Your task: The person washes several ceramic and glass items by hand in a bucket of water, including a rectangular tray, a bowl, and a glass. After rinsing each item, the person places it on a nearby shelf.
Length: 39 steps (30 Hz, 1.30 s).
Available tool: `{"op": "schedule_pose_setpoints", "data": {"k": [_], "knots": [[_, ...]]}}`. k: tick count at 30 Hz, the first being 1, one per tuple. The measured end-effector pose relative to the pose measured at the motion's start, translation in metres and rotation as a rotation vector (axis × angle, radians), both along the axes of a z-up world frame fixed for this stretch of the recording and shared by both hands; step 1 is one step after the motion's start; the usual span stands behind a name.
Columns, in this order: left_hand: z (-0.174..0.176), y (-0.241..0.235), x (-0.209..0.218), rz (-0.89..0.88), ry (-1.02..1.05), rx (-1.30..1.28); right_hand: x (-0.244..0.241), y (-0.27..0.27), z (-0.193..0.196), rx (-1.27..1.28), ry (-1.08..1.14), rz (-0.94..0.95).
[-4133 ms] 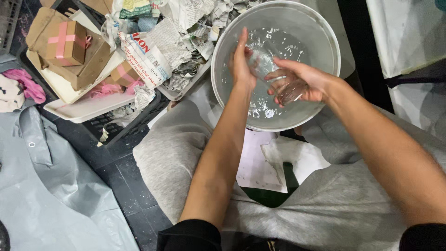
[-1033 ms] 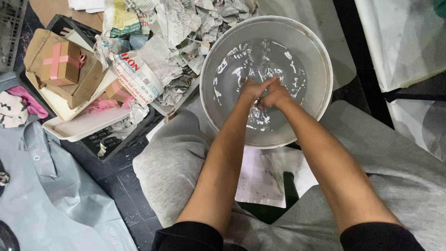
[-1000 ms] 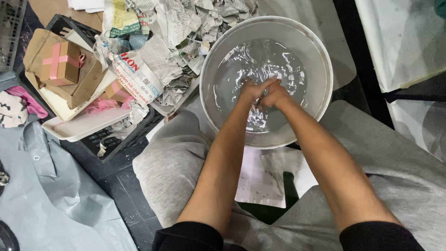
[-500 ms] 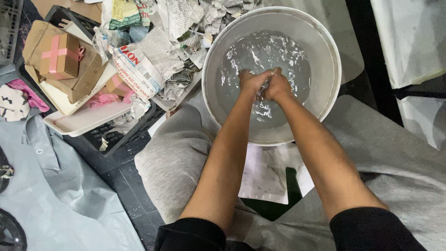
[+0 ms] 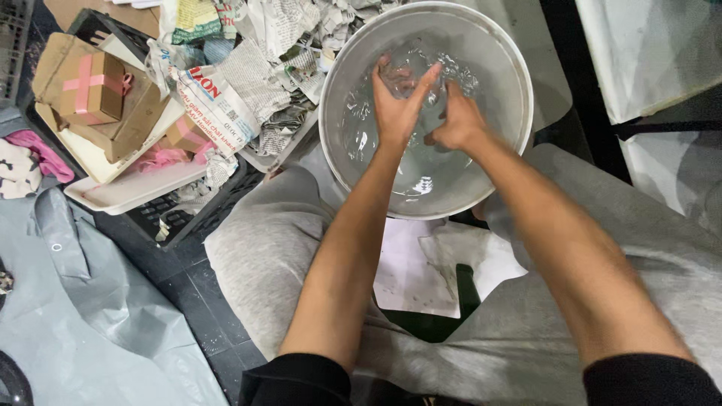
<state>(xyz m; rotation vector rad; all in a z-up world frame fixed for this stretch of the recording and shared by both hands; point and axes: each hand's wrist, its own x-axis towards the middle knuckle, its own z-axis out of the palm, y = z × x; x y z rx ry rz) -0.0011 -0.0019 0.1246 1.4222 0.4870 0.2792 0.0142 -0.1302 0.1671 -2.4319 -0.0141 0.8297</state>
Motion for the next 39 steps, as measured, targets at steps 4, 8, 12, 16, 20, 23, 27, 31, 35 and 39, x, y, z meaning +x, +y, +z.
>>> {"op": "schedule_pose_setpoints", "data": {"k": [4,8,12,16,20,23,27,31,35,39], "knots": [[0.015,0.004,0.001,0.019,0.213,-0.209,-0.005,-0.004,0.047,-0.112,0.042,0.101],[0.026,0.011,-0.01,-0.08,0.25,-0.312,-0.016,-0.005,0.075,-0.155,0.041,0.167],[0.032,0.017,-0.017,-0.093,0.282,-0.356,-0.024,-0.004,0.093,-0.153,0.028,0.151],[0.036,0.019,-0.022,-0.085,0.302,-0.435,-0.031,-0.003,0.107,-0.128,-0.001,0.169],[0.041,0.019,-0.026,-0.081,0.289,-0.579,-0.033,-0.003,0.115,-0.135,-0.031,0.18],[0.045,0.021,-0.028,-0.085,0.27,-0.633,-0.029,-0.005,0.12,-0.085,-0.097,0.207],[0.043,0.017,-0.033,-0.103,0.213,-0.71,-0.027,-0.009,0.13,-0.126,-0.102,0.213],[0.034,0.017,-0.035,-0.126,0.186,-0.807,-0.025,-0.005,0.147,-0.109,-0.205,0.261],[0.024,0.012,-0.04,-0.129,0.207,-1.009,-0.026,-0.002,0.163,-0.067,-0.377,0.323],[0.029,0.003,-0.041,0.082,0.27,-1.205,-0.026,0.0,0.175,0.103,-0.479,0.323]]}}
